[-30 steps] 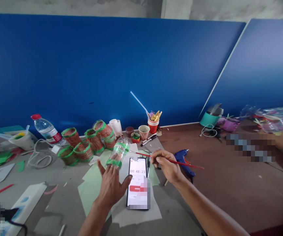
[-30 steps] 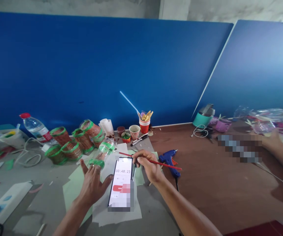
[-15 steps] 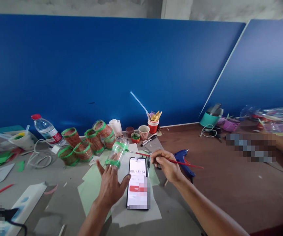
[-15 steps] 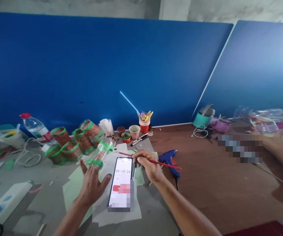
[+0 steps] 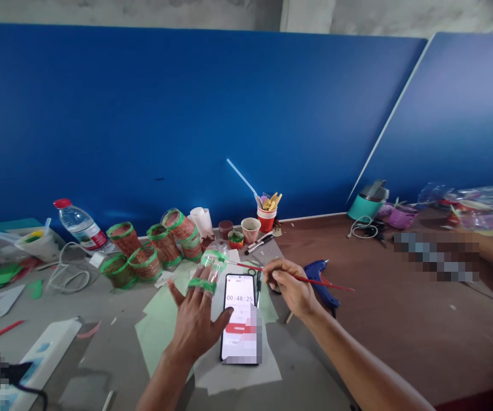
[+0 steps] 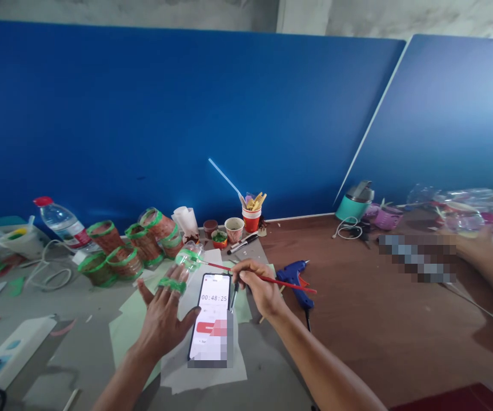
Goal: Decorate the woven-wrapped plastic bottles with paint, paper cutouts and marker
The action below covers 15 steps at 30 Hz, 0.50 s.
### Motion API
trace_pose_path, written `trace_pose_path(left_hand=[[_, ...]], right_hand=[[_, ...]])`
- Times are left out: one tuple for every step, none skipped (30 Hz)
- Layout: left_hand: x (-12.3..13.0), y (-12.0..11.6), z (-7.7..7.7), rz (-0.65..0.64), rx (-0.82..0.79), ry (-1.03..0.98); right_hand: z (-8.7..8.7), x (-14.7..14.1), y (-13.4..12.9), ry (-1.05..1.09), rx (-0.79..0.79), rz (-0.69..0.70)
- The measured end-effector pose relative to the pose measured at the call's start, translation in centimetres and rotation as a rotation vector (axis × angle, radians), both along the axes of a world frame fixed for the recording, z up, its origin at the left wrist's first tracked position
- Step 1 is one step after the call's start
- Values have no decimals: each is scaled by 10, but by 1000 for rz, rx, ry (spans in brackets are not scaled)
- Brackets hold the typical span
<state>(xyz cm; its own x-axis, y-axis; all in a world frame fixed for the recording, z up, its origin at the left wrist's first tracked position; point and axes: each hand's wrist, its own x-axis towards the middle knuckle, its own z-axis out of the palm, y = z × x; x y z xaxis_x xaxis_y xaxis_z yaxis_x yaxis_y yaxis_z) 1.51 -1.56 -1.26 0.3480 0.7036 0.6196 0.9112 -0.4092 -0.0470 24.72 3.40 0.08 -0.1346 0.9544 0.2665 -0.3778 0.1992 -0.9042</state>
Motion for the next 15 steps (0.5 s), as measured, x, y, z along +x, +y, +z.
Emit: trace_pose_path(left_hand=[[0,0,0,4,4,-1],[0,-1,0,8,6,-3],[0,-1,0,10,7,-2],[1,-1,0,11,7,5],[1,-1,-1,10,7,15],[2,-1,-1,9,7,28],[2,-1,-1,7,9,41],[2,-1,-1,4,11,51],[2,-1,-1,2,11,56],[2,-1,-1,3,8,58],[2,-1,-1,5,4,58],[1,-1,-1,9,0,60],[1,-1,-1,13,-3,65],[1,-1,-1,14,-4,71],[1,-1,-1,13,-4,78]], right_hand=[[1,0,0,14,-8,-14],[2,0,0,33,-10,-24],[4,0,-1,51,-9,-29],[4,0,-1,65,-4,-29],[4,-1,-2,70,6,-25],[4,-1,-2,63,16,-16],[3,-1,-2,47,25,-6],[2,-1,-1,25,31,4],[0,-1,-1,3,32,11],[-1,0,0,-13,28,12],[-1,1,1,-24,19,8],[-1,2,1,-25,8,-3],[-1,3,2,-18,0,-17],[0,4,2,-5,-6,-30],[2,4,2,10,-6,-41]])
